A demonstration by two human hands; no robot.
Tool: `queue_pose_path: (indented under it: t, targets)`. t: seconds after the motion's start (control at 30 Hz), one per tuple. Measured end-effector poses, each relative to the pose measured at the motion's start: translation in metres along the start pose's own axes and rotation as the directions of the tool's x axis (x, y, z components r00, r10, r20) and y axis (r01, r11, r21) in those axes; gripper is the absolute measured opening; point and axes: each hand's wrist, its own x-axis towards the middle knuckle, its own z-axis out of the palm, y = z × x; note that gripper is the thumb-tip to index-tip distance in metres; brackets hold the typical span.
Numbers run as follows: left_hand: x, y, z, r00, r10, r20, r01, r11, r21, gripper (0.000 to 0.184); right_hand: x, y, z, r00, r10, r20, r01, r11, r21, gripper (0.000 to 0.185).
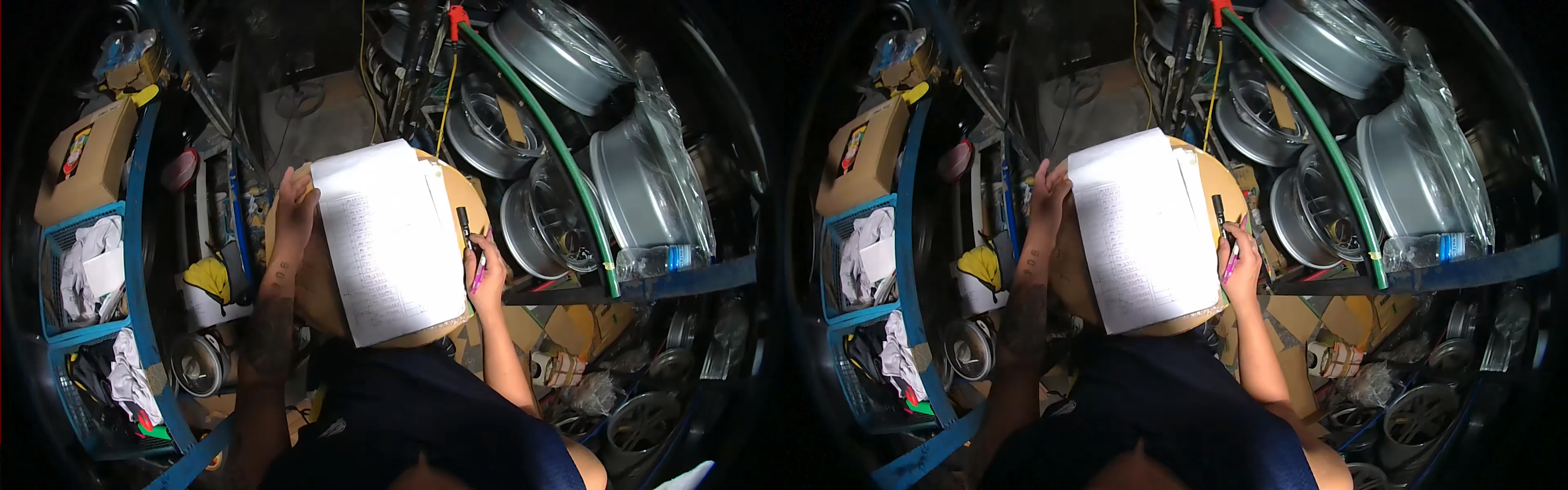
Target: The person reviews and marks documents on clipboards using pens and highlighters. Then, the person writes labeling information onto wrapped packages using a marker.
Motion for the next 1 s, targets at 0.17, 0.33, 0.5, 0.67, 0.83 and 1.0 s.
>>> queue_pose_path:
  t: [0.17, 0.33, 0.5, 0.67, 0.83, 1.0]
  targets:
    - [0.008, 0.030, 0.013, 0.999, -0.043, 0.019, 0.045, 0.979, -0.197, 0.069, -0.004, 0.010, -0.001, 0.999, -0.030, 0.033, 0.030, 0.999, -0.012, 0.023]
    - [-0.009, 0.024, 0.018, 0.984, 0.116, -0.134, -0.164, 0.884, -0.438, 0.052, -0.005, 0.008, 0.000, 1.000, -0.013, 0.007, 0.013, 1.000, -0.003, 0.022]
    - [0.001, 0.023, 0.019, 0.939, 0.026, -0.344, -0.221, 0.811, -0.542, 0.049, -0.003, 0.006, -0.002, 1.000, -0.014, -0.003, 0.014, 1.000, 0.002, 0.020]
    - [-0.011, 0.057, 0.019, 0.955, -0.085, -0.285, -0.113, 0.783, -0.612, 0.061, -0.003, 0.009, -0.001, 1.000, 0.002, 0.013, -0.002, 1.000, 0.000, 0.020]
    - [-0.030, 0.046, 0.023, 0.961, 0.217, -0.169, -0.275, 0.770, -0.576, 0.056, -0.002, 0.010, 0.002, 1.000, 0.004, 0.003, -0.004, 1.000, -0.007, 0.021]
    - [-0.084, 0.039, 0.002, 0.716, 0.591, 0.370, -0.673, 0.726, 0.142, 0.025, -0.001, 0.009, 0.000, 1.000, -0.027, -0.015, 0.027, 1.000, -0.015, 0.023]
